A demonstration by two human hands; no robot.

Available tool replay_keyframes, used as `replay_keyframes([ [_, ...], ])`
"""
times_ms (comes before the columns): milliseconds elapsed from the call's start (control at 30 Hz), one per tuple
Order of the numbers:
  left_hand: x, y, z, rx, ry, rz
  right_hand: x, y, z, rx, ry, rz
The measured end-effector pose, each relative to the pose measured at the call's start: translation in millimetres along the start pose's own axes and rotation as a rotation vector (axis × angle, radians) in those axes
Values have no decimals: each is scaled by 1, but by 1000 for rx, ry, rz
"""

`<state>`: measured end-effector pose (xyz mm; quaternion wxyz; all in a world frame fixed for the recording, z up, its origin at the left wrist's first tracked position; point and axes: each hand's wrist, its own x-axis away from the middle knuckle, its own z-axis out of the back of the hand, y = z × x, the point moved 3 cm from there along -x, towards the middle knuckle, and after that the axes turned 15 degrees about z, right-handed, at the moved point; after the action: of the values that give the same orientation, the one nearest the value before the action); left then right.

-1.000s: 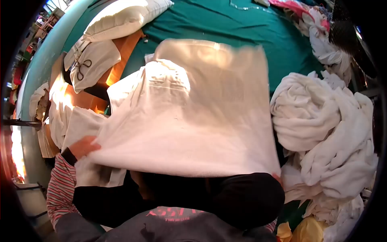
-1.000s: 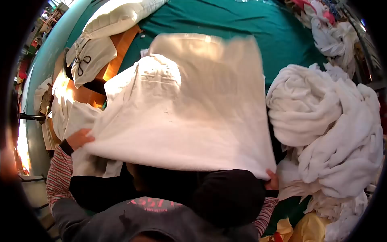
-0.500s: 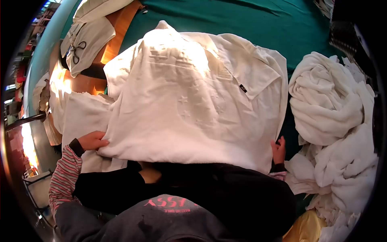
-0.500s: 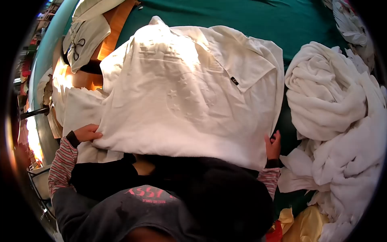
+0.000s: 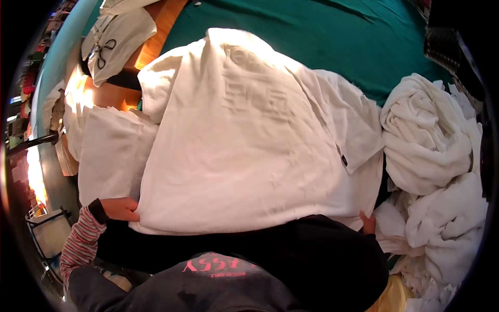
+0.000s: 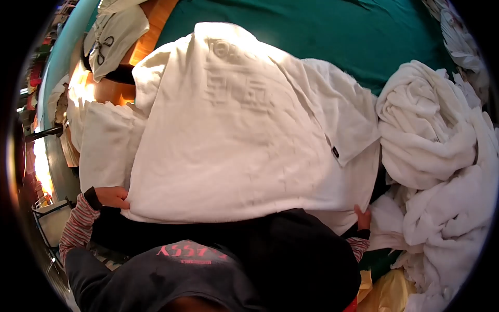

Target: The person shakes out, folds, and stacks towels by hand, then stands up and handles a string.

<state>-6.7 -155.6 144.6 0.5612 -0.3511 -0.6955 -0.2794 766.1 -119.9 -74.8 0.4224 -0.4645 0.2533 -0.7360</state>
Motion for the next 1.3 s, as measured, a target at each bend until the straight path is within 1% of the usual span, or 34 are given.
replay_keyframes([
  [33,-3,4,-2,74,36,-76,11,-3,5,80,-84,-182],
  [67,-3,12,0,66,15,-80,23,-20,3,156,-169,-368],
  [100,0,24,10,-102,173,-76,20,-61,-11,626,-340,-469],
  [133,2,37,22,-275,338,-74,0,1,18,999,-249,-207],
  [167,4,49,35,-388,534,-123,-3,-68,-9,1170,-160,-50],
  [200,7,62,50,-499,732,-175,-5,-124,-29,1025,-8,145],
  [267,12,108,75,-528,1032,-334,-32,-181,-67,687,71,573],
  [300,15,140,83,-574,1137,-476,-38,-214,-93,676,61,537],
  [333,15,173,91,-617,1237,-623,-48,-229,-119,732,66,673],
  [367,8,202,100,-646,1222,-666,-57,-232,-145,701,46,760],
  [400,0,229,111,-671,1210,-709,-68,-231,-171,829,86,995],
  [467,-29,273,133,-721,1299,-915,-79,-243,-221,1005,37,1035],
  [500,-40,296,139,-738,1283,-888,-85,-248,-236,999,58,1120],
  [533,-50,318,143,-756,1266,-860,-97,-243,-239,997,55,1113],
  [600,-71,349,149,-782,1284,-935,-125,-226,-237,959,-55,960],
  [667,-79,376,149,-763,1278,-881,-148,-226,-215,778,-158,669],
  [700,-85,387,152,-759,1275,-888,-151,-232,-199,558,-107,642],
  [733,-90,398,154,-825,1396,-985,-153,-242,-183,340,-55,616],
  [767,-91,407,152,-889,1518,-1081,-149,-253,-165,59,-22,640],
  [800,-94,413,153,-871,1512,-997,-140,-265,-146,-223,11,654],
  [867,-101,422,159,-849,1552,-1003,-88,-332,-111,781,248,1453],
  [933,-97,424,173,-774,1379,-788,-56,-367,-83,725,292,1418],
  [967,-100,420,184,-701,1423,-863,-45,-382,-70,282,161,1182],
  [1000,-93,417,192,-688,1229,-817,-41,-391,-65,-143,34,916],
  [1033,-91,410,201,-728,1174,-881,-43,-400,-59,-144,39,921],
  [1067,-82,402,214,-810,1168,-785,-48,-408,-52,35,70,955],
  [1100,-71,390,235,-834,1139,-753,-56,-414,-44,212,105,988],
  [1133,-53,381,263,-846,1107,-632,-79,-418,-34,207,117,1003],
  [1167,-19,366,279,-527,1098,-574,-111,-422,-18,298,235,967],
  [1200,23,364,278,-581,1427,-515,-130,-426,-6,384,354,927],
  [1233,63,359,273,-444,1583,-568,-132,-433,1,311,415,1041],
  [1267,94,351,263,-382,1687,-809,-132,-439,5,234,472,1151],
  [1300,118,343,241,-338,1762,-879,-108,-452,-12,156,463,1222],
])
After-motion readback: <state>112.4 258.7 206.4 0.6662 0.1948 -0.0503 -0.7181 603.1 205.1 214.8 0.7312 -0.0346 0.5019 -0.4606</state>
